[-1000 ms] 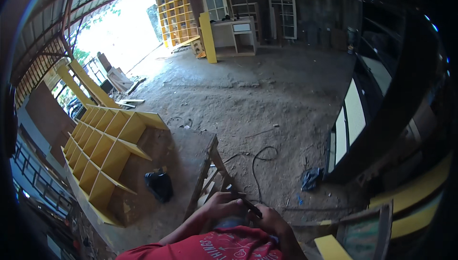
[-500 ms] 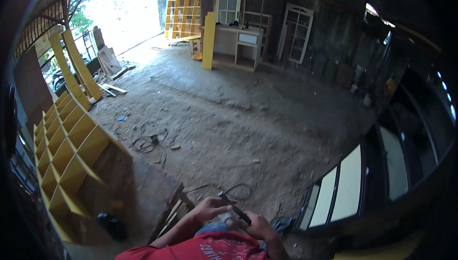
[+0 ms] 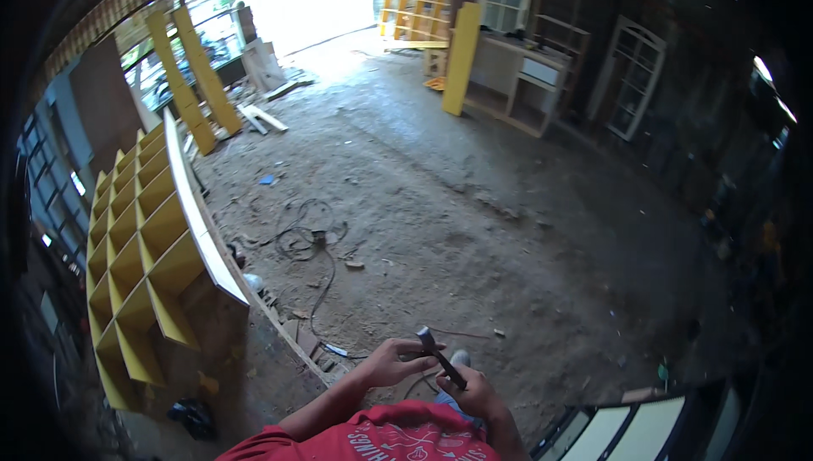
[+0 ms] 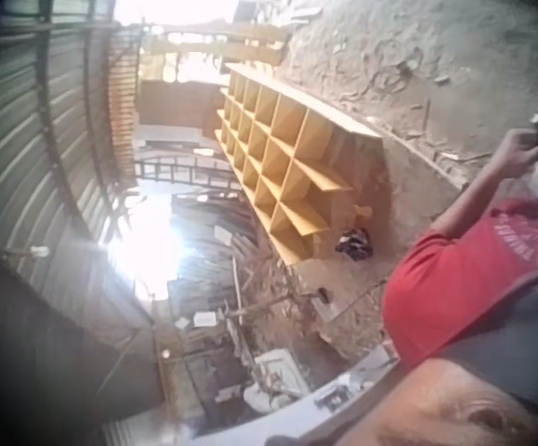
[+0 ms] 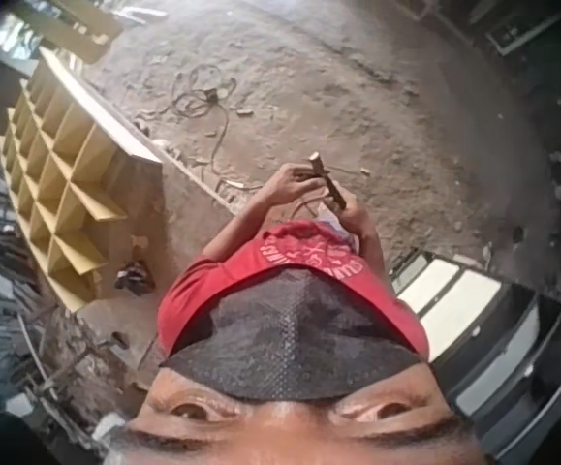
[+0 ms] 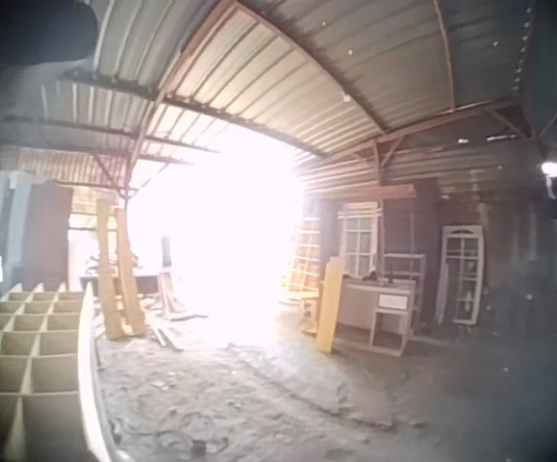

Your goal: The person trims nails on a wooden board using pincers, then hammers nails into the board to attach it to a shelving unit using a hammer.

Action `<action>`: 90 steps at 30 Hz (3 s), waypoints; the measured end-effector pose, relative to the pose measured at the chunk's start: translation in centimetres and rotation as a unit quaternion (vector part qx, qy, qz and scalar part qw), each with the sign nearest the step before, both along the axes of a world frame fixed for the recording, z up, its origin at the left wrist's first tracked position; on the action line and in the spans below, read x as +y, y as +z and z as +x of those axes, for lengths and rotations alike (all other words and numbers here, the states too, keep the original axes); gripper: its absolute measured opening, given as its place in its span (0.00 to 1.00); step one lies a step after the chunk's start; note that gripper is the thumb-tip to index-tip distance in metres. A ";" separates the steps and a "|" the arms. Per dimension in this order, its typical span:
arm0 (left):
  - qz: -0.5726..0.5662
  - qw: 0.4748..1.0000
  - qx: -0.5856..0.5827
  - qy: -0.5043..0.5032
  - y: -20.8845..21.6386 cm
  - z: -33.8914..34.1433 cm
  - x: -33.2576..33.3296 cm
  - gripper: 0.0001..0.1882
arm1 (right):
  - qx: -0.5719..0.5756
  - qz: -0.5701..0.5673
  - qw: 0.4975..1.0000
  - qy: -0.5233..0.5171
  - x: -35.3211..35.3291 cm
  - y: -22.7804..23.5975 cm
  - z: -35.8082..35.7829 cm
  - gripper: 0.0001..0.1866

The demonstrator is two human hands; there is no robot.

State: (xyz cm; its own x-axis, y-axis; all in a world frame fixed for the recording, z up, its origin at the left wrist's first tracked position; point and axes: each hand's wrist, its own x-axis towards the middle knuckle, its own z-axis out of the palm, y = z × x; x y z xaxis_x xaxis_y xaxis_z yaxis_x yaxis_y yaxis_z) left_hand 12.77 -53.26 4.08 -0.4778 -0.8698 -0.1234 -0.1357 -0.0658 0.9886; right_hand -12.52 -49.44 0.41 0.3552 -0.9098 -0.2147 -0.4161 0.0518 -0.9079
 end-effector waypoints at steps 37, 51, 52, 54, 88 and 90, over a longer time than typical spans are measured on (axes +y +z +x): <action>-0.035 0.836 0.125 0.534 -2.5 51.8 -48.9 0.22 | 0.094 0.017 0.840 0.534 -72.6 5.5 61.9 0.19; 0.091 0.441 -0.024 0.893 -5.8 62.7 -48.8 0.28 | 0.084 0.063 0.565 0.818 -77.1 -2.7 95.7 0.36; 0.104 0.394 -0.026 0.913 -6.3 61.8 -47.7 0.27 | 0.076 0.059 0.538 0.838 -75.5 -3.0 96.9 0.36; 0.119 0.328 -0.016 0.937 -7.0 60.4 -45.5 0.24 | 0.053 0.067 0.500 0.862 -71.7 -3.4 98.4 0.36; 0.165 0.313 0.177 0.918 -9.3 58.2 -22.5 0.31 | 0.255 0.427 0.420 0.759 -50.7 -4.0 96.8 0.36; 0.151 0.315 0.116 0.930 -9.5 58.3 -22.7 0.26 | 0.263 0.458 0.423 0.737 -50.5 -3.9 96.6 0.37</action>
State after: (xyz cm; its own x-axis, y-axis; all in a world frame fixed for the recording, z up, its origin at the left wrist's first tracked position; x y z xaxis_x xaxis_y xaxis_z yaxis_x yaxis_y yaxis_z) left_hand 71.11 -75.95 -5.44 0.7970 0.3612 -0.4841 0.4885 0.0860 0.8683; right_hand 84.08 -99.93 -3.52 0.0753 0.7651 -0.6395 -0.7407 -0.3865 -0.5496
